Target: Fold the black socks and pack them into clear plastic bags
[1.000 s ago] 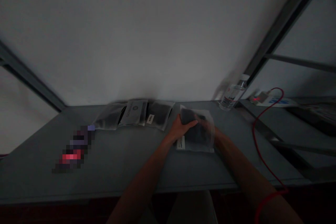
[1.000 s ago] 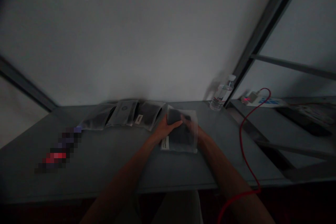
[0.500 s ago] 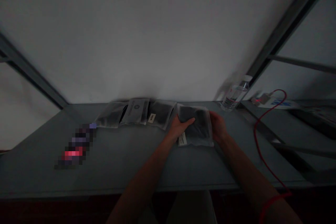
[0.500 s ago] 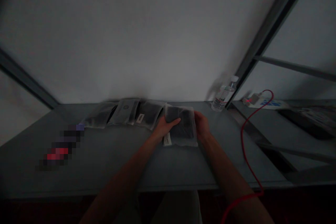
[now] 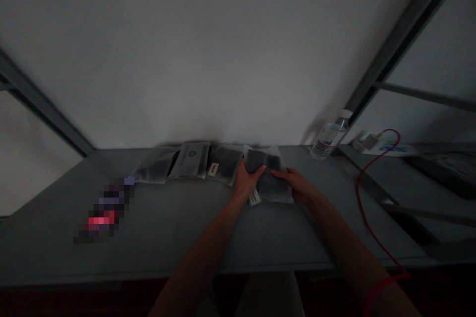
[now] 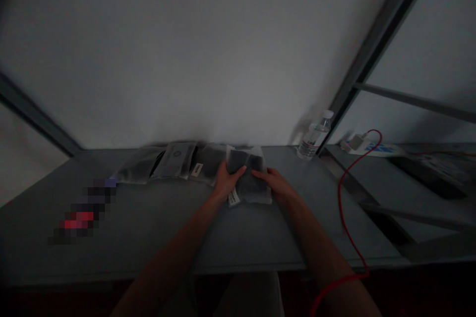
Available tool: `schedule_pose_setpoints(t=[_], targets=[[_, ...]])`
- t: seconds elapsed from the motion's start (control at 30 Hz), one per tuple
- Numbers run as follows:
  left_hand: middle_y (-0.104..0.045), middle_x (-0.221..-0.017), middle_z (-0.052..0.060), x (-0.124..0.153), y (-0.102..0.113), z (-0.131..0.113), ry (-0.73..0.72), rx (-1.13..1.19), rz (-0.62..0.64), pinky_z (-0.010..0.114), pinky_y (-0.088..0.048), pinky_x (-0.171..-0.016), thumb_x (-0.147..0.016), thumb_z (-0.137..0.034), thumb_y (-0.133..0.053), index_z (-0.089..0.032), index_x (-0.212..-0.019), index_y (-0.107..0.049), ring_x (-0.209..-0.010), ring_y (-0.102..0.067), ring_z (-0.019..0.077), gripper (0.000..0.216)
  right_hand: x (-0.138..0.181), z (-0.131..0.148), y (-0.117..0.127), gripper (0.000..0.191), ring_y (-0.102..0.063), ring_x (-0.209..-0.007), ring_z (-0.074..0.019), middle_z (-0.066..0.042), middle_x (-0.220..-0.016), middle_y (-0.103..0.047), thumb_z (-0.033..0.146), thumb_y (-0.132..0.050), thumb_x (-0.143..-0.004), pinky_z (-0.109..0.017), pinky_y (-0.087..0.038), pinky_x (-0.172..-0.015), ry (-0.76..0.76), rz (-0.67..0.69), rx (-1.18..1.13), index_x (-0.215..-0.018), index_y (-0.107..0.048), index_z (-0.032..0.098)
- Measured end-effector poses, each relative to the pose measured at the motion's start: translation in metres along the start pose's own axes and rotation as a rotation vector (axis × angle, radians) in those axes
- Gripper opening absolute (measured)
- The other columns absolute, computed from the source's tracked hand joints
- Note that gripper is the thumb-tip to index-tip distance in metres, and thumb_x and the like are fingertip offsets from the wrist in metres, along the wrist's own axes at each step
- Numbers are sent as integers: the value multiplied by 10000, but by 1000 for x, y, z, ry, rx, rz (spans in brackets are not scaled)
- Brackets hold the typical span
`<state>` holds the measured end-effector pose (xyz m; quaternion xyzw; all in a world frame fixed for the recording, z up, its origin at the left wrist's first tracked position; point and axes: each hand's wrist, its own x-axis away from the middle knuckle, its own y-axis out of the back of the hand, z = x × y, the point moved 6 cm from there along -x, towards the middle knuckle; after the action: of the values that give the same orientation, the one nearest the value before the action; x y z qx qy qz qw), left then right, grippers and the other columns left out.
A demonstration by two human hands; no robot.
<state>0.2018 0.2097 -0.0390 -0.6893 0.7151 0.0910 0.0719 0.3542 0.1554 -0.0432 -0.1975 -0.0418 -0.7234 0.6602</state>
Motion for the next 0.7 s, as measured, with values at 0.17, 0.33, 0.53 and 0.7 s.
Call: schedule_pose_setpoints(t=[0.17, 0.33, 0.53, 0.7], targets=[[-657, -1164, 128, 1, -1, 1, 30, -99, 31, 375, -470, -951, -767, -431, -724, -175, -1150, -542, -1090, -622, 239, 496, -9, 5, 11, 332, -716, -701, -241, -68, -851, -758, 371, -769, -677, -341, -595, -608, 191, -61, 144, -947, -673, 202], [-663, -1139, 167, 3, -4, 11, 171, -163, 114, 413, -486, -915, -663, -522, -792, -158, -1137, -525, -1057, -638, 279, 655, -13, 9, 20, 434, -692, -644, -231, -59, -759, -737, 503, -717, -693, -329, -564, -557, 346, -212, 310, -991, -646, 196], [-671, -1129, 159, 2, -4, 10, 149, -125, 104, 406, -483, -929, -625, -417, -847, -144, -1122, -547, -1063, -635, 268, 641, -16, 10, 18, 440, -681, -711, -239, -71, -787, -733, 597, -585, -755, -323, -537, -579, 456, -304, 541, -934, -659, 202], [-665, -1154, 152, 4, -2, 9, 202, -80, 67, 423, -432, -996, -547, -436, -886, -160, -1164, -554, -1145, -594, 283, 754, -19, 12, 21, 398, -661, -730, -247, -76, -783, -720, 574, -561, -773, -336, -512, -605, 464, -343, 602, -836, -651, 191]])
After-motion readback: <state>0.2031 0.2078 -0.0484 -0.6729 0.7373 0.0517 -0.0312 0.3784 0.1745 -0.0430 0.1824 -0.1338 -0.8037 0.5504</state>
